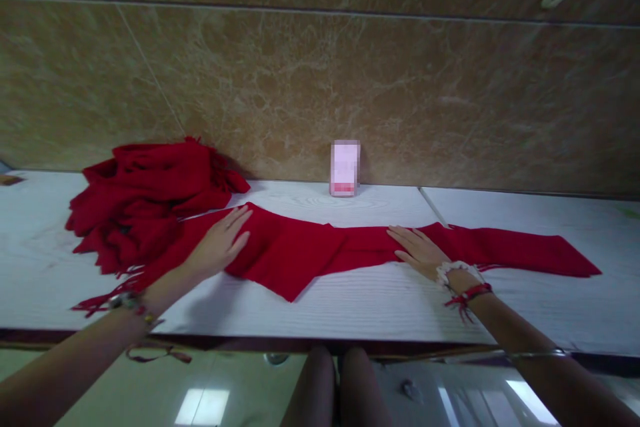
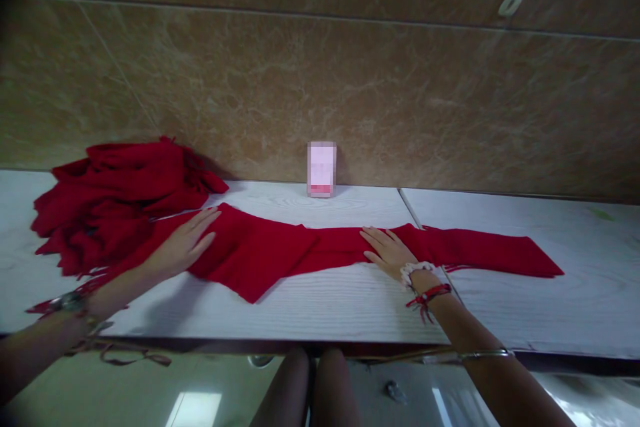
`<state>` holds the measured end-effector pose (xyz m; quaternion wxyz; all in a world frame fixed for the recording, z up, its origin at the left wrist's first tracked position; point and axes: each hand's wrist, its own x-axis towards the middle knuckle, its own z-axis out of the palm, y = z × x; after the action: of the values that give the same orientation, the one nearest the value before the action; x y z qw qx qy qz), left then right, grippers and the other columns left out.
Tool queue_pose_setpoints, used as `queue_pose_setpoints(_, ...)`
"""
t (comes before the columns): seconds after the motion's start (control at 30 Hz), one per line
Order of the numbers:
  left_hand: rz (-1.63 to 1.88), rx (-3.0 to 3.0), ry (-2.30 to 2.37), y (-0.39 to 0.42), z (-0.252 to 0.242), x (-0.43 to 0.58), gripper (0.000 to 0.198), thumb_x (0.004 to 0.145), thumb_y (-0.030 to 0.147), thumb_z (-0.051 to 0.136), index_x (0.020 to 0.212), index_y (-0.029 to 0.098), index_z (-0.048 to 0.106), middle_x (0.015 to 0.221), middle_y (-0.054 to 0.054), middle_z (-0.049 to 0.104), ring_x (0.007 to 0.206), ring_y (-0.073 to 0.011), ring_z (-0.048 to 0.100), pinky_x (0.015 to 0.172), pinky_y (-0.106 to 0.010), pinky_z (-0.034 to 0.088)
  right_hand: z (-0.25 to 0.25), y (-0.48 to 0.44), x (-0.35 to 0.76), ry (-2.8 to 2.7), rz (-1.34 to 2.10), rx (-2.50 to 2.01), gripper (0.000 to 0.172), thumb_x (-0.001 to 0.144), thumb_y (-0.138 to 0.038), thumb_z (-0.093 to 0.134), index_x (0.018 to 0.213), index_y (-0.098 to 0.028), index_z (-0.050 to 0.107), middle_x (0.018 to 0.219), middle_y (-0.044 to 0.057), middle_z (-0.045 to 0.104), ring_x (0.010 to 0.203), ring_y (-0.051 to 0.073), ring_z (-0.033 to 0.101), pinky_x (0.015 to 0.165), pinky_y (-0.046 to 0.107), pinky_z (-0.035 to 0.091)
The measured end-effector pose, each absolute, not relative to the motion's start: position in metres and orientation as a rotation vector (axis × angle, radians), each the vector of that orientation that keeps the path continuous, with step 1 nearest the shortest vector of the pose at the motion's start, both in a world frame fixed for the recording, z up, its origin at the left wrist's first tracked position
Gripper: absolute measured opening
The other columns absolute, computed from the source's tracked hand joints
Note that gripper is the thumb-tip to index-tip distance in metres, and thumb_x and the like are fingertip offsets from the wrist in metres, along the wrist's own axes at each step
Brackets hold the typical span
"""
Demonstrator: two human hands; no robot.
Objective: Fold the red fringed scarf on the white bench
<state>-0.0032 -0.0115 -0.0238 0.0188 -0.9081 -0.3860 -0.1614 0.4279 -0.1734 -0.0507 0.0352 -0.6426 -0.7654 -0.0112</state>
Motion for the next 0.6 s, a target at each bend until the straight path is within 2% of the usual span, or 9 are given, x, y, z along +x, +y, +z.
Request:
queue_pose_setpoints(0.07,-0.450,-2.896,-1.253,-0.033,-0.023,0.046,0.065,0.082,0.053,0.029,0.134,0.014,0.026,0.141,-0.013,0.026,0.130,-0.0289,0.018,0.101,-0.046,0.027,-0.050,-0.173,0.427,-2.356,-0.034,-1.986,0.050,0.086,-0.034,0.027,0.131,-0.017,0.036,0.136,0.011,0.037,0.125,0.024,0.032,0.100,0.049,0.028)
queue_pose_setpoints(0.13,-0.317,-2.981,-1.299,-0.054,-0.025,0.082,0.077,0.076,0.061,0.039,0.136,0.017,0.020,0.142,-0.015,0.021,0.129,-0.0342,0.018,0.098,-0.048,0.030,-0.050,-0.174,0.427,-2.359,-0.030,-1.988,0.049,0.086,-0.034,0.027,0.132,-0.018,0.036,0.136,0.011,0.037,0.125,0.024,0.032,0.101,0.048,0.028)
queue_pose_setpoints(0.23,-0.218,-3.015,-1.304,-0.074,-0.028,0.110,0.082,0.072,0.059,0.049,0.137,0.021,0.018,0.143,-0.017,0.018,0.127,-0.0388,0.019,0.095,-0.051,0.031,-0.052,-0.174,0.429,-2.347,-0.034,-1.975,0.049,0.086,-0.035,0.028,0.133,-0.022,0.035,0.136,0.008,0.038,0.125,0.024,0.033,0.102,0.046,0.028)
queue_pose_setpoints(0.37,-0.184,-3.049,-1.317,-0.065,-0.030,0.111,0.066,0.082,0.042,0.045,0.137,0.018,0.017,0.139,-0.020,0.027,0.123,-0.0328,0.033,0.093,-0.045,0.035,-0.062,-0.173,0.436,-2.322,-0.091,-1.943,0.049,0.087,-0.037,0.027,0.133,-0.024,0.035,0.136,0.006,0.038,0.125,0.023,0.033,0.102,0.044,0.028)
queue_pose_setpoints(0.5,-0.162,-2.947,-1.377,-0.033,-0.031,0.090,0.051,0.085,0.037,0.041,0.132,0.021,0.032,0.139,-0.014,0.029,0.127,-0.0320,0.025,0.094,-0.054,0.029,-0.071,-0.171,0.441,-2.320,-0.126,-1.920,0.049,0.087,-0.041,0.025,0.133,-0.024,0.033,0.136,0.005,0.039,0.124,0.021,0.034,0.101,0.044,0.029)
queue_pose_setpoints(0.6,-0.205,-2.974,-1.417,-0.020,-0.033,0.075,0.043,0.084,0.029,0.042,0.125,0.016,0.042,0.128,-0.012,0.047,0.117,-0.0253,0.043,0.095,-0.043,0.035,-0.072,-0.170,0.441,-2.322,-0.138,-1.910,0.050,0.087,-0.043,0.024,0.132,-0.023,0.034,0.135,0.006,0.040,0.124,0.021,0.034,0.101,0.044,0.029)
